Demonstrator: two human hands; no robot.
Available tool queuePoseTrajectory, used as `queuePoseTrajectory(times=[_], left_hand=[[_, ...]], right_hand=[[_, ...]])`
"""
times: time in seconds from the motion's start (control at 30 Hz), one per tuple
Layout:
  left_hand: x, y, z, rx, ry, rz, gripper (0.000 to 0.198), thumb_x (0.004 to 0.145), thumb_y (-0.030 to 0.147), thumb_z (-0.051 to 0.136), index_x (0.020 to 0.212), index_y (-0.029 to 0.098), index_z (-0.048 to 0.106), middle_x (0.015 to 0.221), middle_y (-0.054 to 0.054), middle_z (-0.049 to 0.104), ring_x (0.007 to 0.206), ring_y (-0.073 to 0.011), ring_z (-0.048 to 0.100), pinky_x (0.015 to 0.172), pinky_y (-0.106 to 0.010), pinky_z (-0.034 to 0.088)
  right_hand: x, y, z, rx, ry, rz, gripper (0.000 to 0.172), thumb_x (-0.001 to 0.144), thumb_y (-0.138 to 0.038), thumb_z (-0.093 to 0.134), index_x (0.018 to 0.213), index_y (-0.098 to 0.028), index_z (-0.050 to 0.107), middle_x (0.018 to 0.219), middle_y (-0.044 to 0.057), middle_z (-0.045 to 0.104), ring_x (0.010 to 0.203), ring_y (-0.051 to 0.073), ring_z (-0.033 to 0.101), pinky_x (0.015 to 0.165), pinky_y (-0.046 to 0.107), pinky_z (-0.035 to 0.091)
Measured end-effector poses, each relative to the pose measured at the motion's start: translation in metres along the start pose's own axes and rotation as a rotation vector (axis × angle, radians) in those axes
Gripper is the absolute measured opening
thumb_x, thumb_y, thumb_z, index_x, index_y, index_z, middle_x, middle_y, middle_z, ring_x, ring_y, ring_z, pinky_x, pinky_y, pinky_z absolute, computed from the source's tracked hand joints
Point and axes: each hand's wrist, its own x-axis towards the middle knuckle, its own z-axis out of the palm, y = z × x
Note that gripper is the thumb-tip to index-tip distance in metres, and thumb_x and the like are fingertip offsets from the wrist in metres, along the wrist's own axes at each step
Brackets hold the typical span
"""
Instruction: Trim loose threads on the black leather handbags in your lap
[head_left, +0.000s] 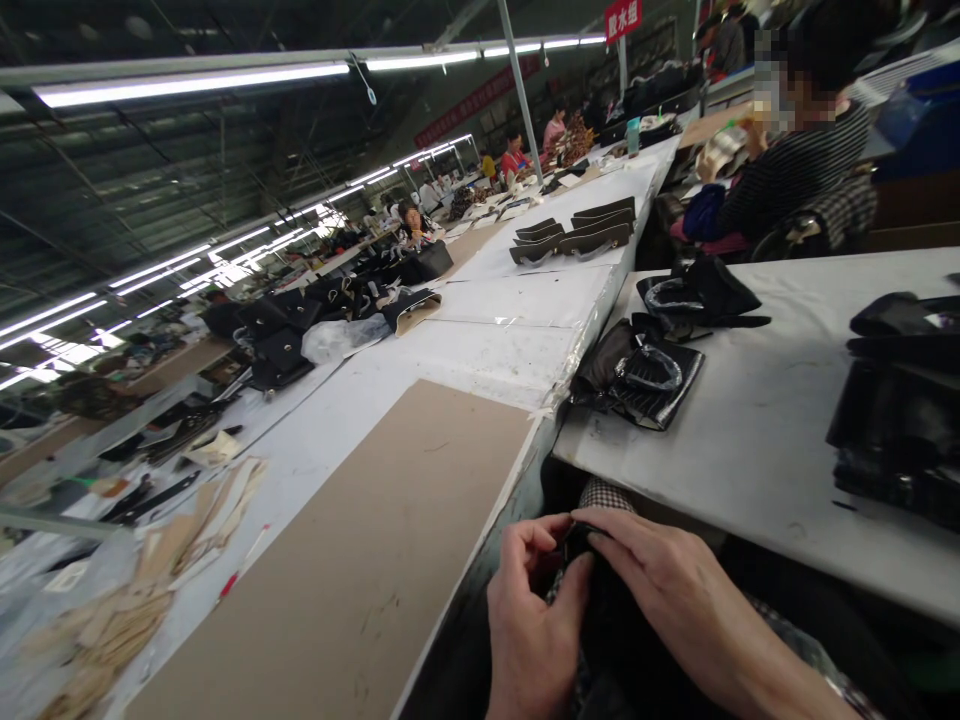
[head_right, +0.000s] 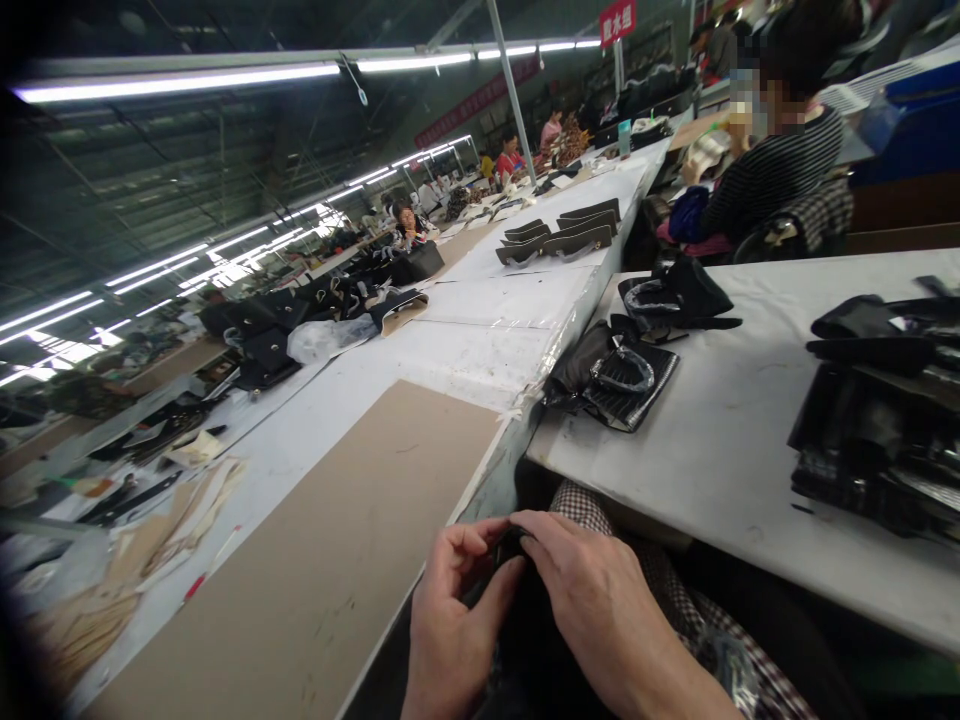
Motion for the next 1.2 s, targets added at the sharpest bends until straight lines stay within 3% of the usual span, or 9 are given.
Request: queuePoseTrajectory(times=[0.2,0.4,0.73,0.97,1.2], left_hand=[[0.008,0.014,-0.009,-0.051,-0.146,-0.112,0.026,0.068,0.013,0.075,0.085,0.018,0.056,0.096,-0.005,0.071,0.091,-0.0203,0.065,0.084,-0.031,0.050],[0.010,0.012,-0.013,-0.133,-0.209,-0.169,0.023,0.074,0.016,0.071,0.095,0.016,0.063,0.096,-0.006,0.072,0.093,-0.0212,0.066,0.085,-0.030,0.050],[0.006,0.012,-0.002,-0.141,-0.095,-0.168,0.016,0.076,0.027,0.071,0.087,0.015,0.069,0.088,-0.006,0.074,0.086,-0.0220,0.068,0.082,-0.031,0.052],[0.005,0.007,0.001,-0.151,-0.040,-0.150,0.013,0.077,0.027,0.069,0.083,0.016,0.070,0.086,-0.005,0.075,0.082,-0.0204,0.069,0.078,-0.029,0.053],[0.003,-0.001,0.006,-0.050,-0.008,-0.035,0.017,0.082,0.032,0.066,0.087,0.017,0.071,0.082,-0.004,0.075,0.076,-0.0192,0.068,0.074,-0.028,0.053]], right_hand=[[0.007,0.003,-0.014,0.093,-0.077,-0.018,0.028,0.095,-0.025,0.048,0.112,-0.035,0.068,0.110,-0.004,0.071,0.101,0.018,0.066,0.091,0.030,0.051],[0.010,0.000,-0.018,0.128,-0.080,0.021,0.024,0.094,-0.028,0.049,0.104,-0.032,0.071,0.103,-0.003,0.073,0.096,0.019,0.067,0.088,0.030,0.051],[0.007,-0.002,-0.019,0.120,-0.059,0.045,0.023,0.095,-0.031,0.048,0.102,-0.031,0.070,0.102,-0.003,0.073,0.094,0.017,0.067,0.086,0.027,0.051],[0.007,-0.003,-0.017,0.106,-0.056,0.027,0.026,0.096,-0.028,0.047,0.112,-0.034,0.068,0.098,-0.004,0.072,0.091,0.016,0.067,0.085,0.027,0.051],[0.005,-0.009,-0.023,0.070,-0.058,0.023,0.023,0.096,-0.027,0.045,0.096,-0.028,0.068,0.092,-0.002,0.070,0.086,0.017,0.066,0.083,0.028,0.051]])
